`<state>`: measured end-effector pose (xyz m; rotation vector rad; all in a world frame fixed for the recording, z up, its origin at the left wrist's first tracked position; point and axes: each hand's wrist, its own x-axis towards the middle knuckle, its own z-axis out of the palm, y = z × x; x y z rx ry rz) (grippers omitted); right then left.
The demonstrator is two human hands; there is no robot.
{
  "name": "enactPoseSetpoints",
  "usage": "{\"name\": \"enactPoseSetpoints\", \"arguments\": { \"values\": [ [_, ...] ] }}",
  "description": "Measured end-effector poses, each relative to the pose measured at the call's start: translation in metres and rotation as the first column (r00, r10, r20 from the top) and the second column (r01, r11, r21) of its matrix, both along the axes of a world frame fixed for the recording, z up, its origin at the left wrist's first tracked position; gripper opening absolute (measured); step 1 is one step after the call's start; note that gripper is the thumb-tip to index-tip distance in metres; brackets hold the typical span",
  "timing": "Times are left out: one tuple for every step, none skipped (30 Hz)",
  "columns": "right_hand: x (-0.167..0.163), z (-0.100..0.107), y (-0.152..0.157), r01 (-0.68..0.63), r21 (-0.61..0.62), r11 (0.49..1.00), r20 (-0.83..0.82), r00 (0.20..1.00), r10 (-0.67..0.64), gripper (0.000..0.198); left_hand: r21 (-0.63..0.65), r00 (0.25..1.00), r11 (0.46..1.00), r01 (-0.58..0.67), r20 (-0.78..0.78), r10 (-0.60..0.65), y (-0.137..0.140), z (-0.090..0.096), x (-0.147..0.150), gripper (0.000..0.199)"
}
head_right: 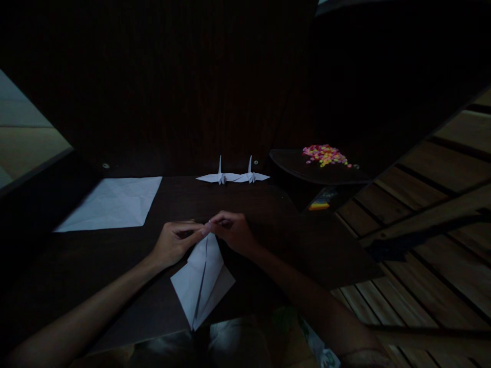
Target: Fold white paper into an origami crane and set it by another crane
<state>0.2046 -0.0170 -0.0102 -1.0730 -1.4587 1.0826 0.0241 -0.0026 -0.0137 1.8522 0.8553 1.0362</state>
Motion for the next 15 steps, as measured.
{"name": "enactPoseSetpoints", "arguments": {
  "values": [
    [-0.0002, -0.0006, 0.0, 0.001, 0.002, 1.0, -0.005, 1.0, -0.001, 0.022, 0.0, 1.0, 1.0, 0.002, 0.003, -0.002, 0.0, -0.0002, 0.0, 0.02],
    [-0.0004, -0.0013, -0.0001, 0.001, 0.009, 1.0, -0.013, 1.0, -0.001, 0.021, -0.001, 1.0, 1.0, 0.005, 0.004, -0.005, 0.0001, -0.0005, -0.0001, 0.02],
    [-0.0007, -0.0019, -0.0003, 0.001, 0.021, 1.0, -0.02, 1.0, 0.0, 0.021, 0.005, 1.0, 1.0, 0.004, 0.006, -0.005, 0.0003, -0.0008, -0.0002, 0.02],
    [-0.0011, -0.0022, -0.0006, 0.0, 0.034, 0.999, -0.022, 1.0, 0.001, 0.021, 0.014, 1.0, 1.0, 0.003, 0.008, -0.003, 0.0006, -0.0012, -0.0004, 0.019],
    [-0.0016, -0.0021, -0.0009, -0.001, 0.047, 0.999, -0.019, 1.0, 0.002, 0.021, 0.024, 1.0, 1.0, 0.0, 0.012, 0.0, 0.001, -0.0016, -0.0006, 0.018],
    [-0.0021, -0.0017, -0.0012, -0.001, 0.056, 0.998, -0.013, 1.0, 0.002, 0.021, 0.034, 1.0, 0.999, -0.006, 0.014, 0.006, 0.0014, -0.002, -0.0008, 0.018],
    [-0.0026, -0.001, -0.0015, 0.003, 0.063, 0.998, -0.006, 1.0, -0.003, 0.021, 0.042, 1.0, 0.999, -0.013, 0.012, 0.012, 0.0016, -0.0022, -0.0011, 0.017],
    [-0.0032, -0.0001, -0.0018, 0.008, 0.067, 0.998, 0.001, 1.0, -0.008, 0.022, 0.047, 1.0, 0.999, -0.016, 0.009, 0.016, 0.0018, -0.0023, -0.0013, 0.017],
    [-0.0037, 0.0008, -0.002, 0.015, 0.072, 0.997, 0.006, 1.0, -0.016, 0.023, 0.049, 1.0, 0.999, -0.018, 0.005, 0.018, 0.002, -0.0024, -0.0015, 0.017],
    [-0.0042, 0.0014, -0.0022, 0.023, 0.079, 0.997, 0.011, 1.0, -0.024, 0.024, 0.047, 1.0, 0.999, -0.018, 0.001, 0.018, 0.002, -0.0024, -0.0017, 0.018],
    [-0.0045, 0.0018, -0.0022, 0.03, 0.089, 0.996, 0.016, 0.999, -0.032, 0.024, 0.046, 1.0, 0.999, -0.018, -0.004, 0.018, 0.0019, -0.0023, -0.0018, 0.018],
    [-0.0046, 0.0017, -0.0023, 0.035, 0.099, 0.994, 0.022, 0.999, -0.038, 0.024, 0.046, 1.0, 0.999, -0.018, -0.009, 0.018, 0.0018, -0.0022, -0.0018, 0.018],
    [-0.0047, 0.0013, -0.0023, 0.039, 0.112, 0.993, 0.028, 0.999, -0.042, 0.024, 0.046, 1.0, 0.999, -0.017, -0.012, 0.018, 0.0016, -0.0021, -0.0018, 0.018],
    [-0.0046, 0.0006, -0.0024, 0.04, 0.124, 0.991, 0.034, 0.998, -0.045, 0.024, 0.047, 1.0, 0.999, -0.019, -0.014, 0.02, 0.0014, -0.0019, -0.0017, 0.018],
    [-0.0044, -0.0001, -0.0025, 0.04, 0.134, 0.99, 0.04, 0.998, -0.046, 0.023, 0.046, 1.0, 0.999, -0.019, -0.016, 0.02, 0.001, -0.0016, -0.0017, 0.017]
  ]
}}
